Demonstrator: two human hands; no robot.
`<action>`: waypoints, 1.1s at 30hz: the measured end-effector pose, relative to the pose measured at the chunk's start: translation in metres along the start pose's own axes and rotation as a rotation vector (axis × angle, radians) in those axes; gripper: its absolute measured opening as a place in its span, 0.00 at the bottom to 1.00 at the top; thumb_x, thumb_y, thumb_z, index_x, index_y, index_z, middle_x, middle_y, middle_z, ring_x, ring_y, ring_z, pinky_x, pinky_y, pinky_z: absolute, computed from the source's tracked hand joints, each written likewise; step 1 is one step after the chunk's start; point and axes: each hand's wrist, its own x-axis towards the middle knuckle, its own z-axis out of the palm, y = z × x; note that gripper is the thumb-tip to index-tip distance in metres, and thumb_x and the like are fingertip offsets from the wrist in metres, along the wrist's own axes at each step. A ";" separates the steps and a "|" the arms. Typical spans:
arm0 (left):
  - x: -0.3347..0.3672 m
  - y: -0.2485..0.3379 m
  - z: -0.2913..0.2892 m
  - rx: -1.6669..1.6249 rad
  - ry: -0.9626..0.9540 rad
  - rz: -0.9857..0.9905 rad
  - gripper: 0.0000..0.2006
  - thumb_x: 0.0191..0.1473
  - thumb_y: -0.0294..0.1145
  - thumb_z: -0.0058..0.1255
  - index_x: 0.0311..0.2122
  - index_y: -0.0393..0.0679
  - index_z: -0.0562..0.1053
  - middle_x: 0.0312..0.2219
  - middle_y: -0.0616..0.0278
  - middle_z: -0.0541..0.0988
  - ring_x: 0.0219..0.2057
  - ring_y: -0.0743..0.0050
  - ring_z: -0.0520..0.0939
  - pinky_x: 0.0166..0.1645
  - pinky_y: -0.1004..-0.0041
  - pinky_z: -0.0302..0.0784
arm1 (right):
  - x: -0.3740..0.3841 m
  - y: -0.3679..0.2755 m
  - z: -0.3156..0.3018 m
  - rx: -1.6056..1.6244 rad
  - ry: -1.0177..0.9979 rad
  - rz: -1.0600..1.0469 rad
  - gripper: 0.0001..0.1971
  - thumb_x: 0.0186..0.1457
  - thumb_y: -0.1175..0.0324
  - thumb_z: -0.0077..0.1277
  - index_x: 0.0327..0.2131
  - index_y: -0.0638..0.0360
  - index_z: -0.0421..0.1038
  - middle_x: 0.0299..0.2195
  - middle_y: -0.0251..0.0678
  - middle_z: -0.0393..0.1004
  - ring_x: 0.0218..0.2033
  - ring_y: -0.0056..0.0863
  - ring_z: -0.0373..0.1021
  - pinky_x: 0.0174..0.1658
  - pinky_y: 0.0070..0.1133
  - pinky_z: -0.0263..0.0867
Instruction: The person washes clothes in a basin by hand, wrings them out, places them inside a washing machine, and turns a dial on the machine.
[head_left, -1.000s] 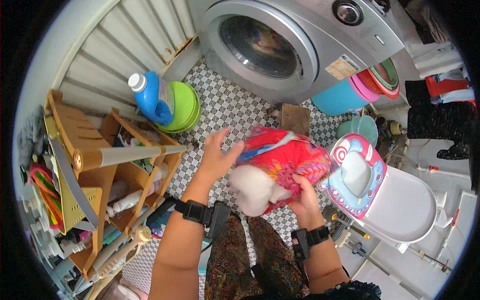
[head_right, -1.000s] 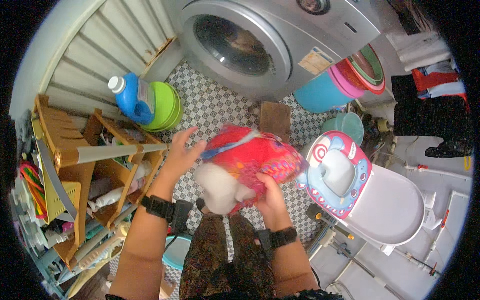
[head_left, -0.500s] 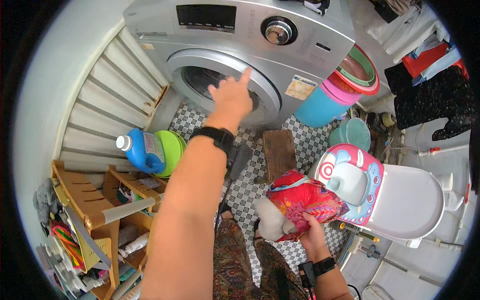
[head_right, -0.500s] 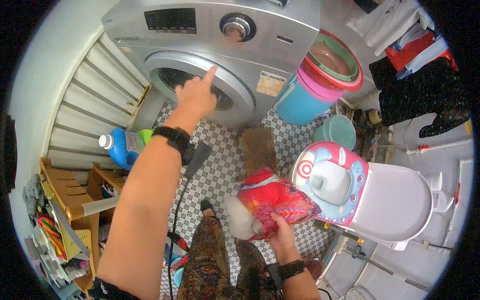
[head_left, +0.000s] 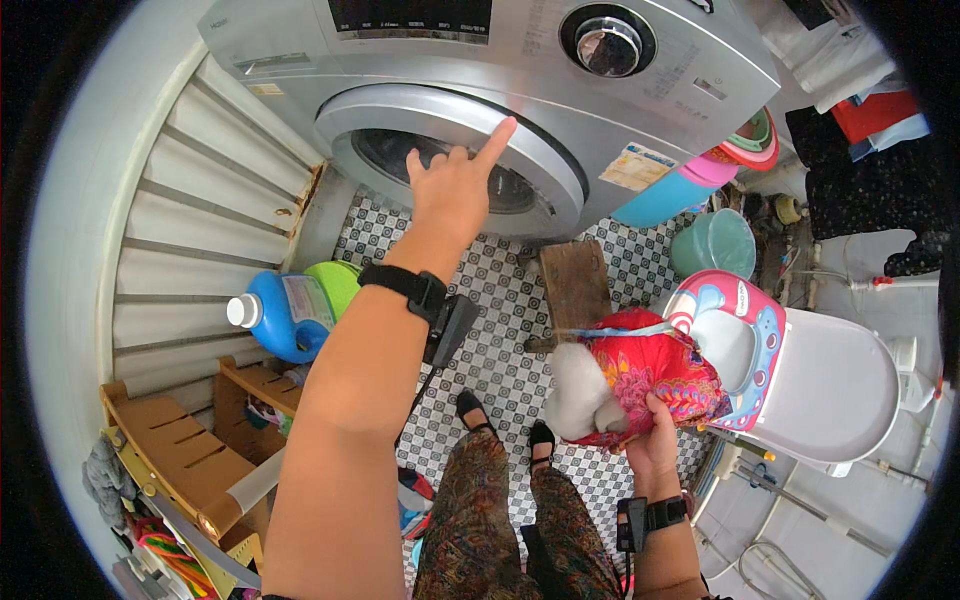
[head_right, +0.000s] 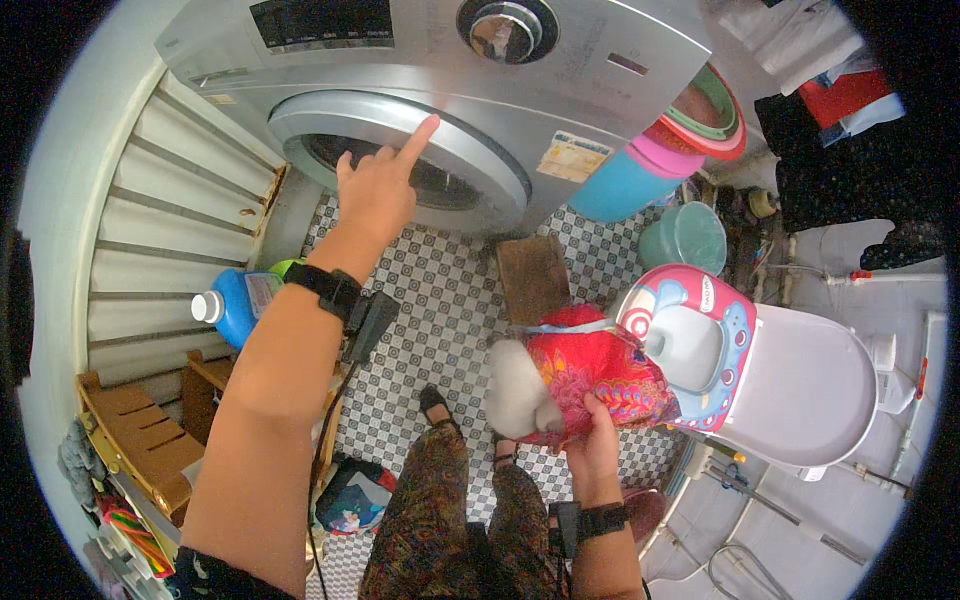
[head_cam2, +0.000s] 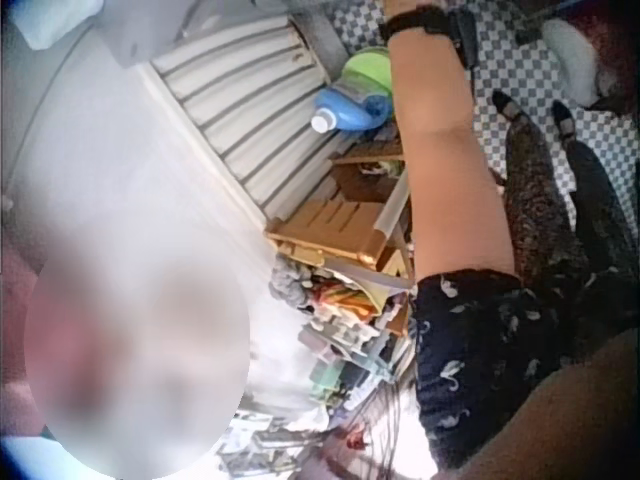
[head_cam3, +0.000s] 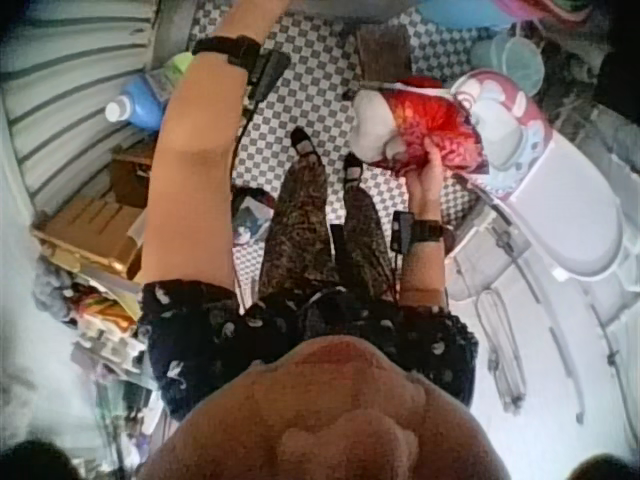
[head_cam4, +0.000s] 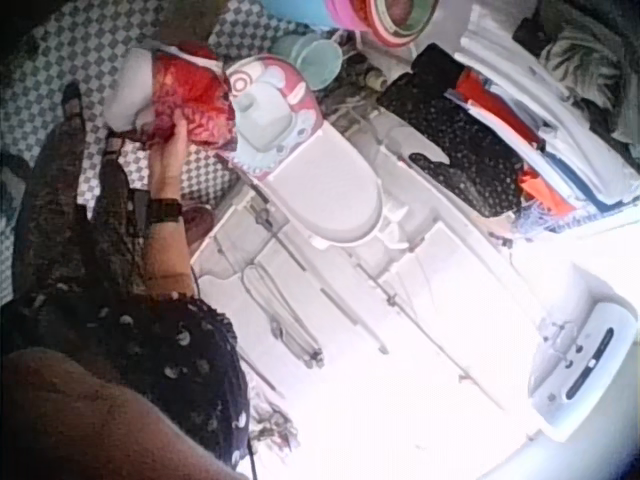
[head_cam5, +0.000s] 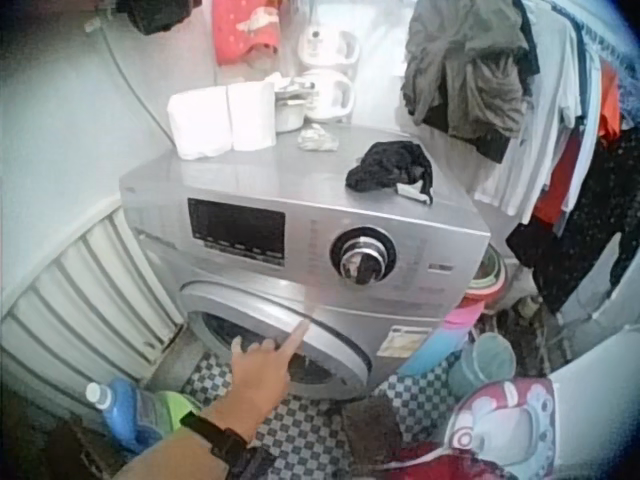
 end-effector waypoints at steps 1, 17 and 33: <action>-0.004 0.000 0.000 -0.015 0.035 0.006 0.40 0.44 0.25 0.46 0.59 0.72 0.44 0.34 0.58 0.72 0.38 0.59 0.74 0.52 0.50 0.54 | 0.004 0.000 0.001 0.001 0.003 0.004 0.15 0.49 0.64 0.46 0.41 0.59 0.65 0.37 0.35 0.71 0.37 0.31 0.68 0.38 0.27 0.64; -0.191 -0.055 0.007 -0.293 0.250 -0.270 0.33 0.36 0.19 0.45 0.53 0.54 0.62 0.34 0.56 0.70 0.39 0.58 0.71 0.56 0.51 0.52 | 0.071 0.034 0.047 -0.010 -0.051 0.067 0.12 0.53 0.65 0.47 0.40 0.56 0.66 0.33 0.31 0.72 0.28 0.27 0.70 0.22 0.21 0.65; -0.258 -0.137 0.001 -0.480 0.260 -0.533 0.34 0.36 0.18 0.49 0.54 0.41 0.57 0.47 0.40 0.62 0.45 0.40 0.65 0.47 0.60 0.64 | 0.190 0.071 0.265 -0.199 -0.421 0.322 0.16 0.54 0.59 0.42 0.45 0.52 0.63 0.43 0.35 0.69 0.44 0.34 0.64 0.48 0.37 0.58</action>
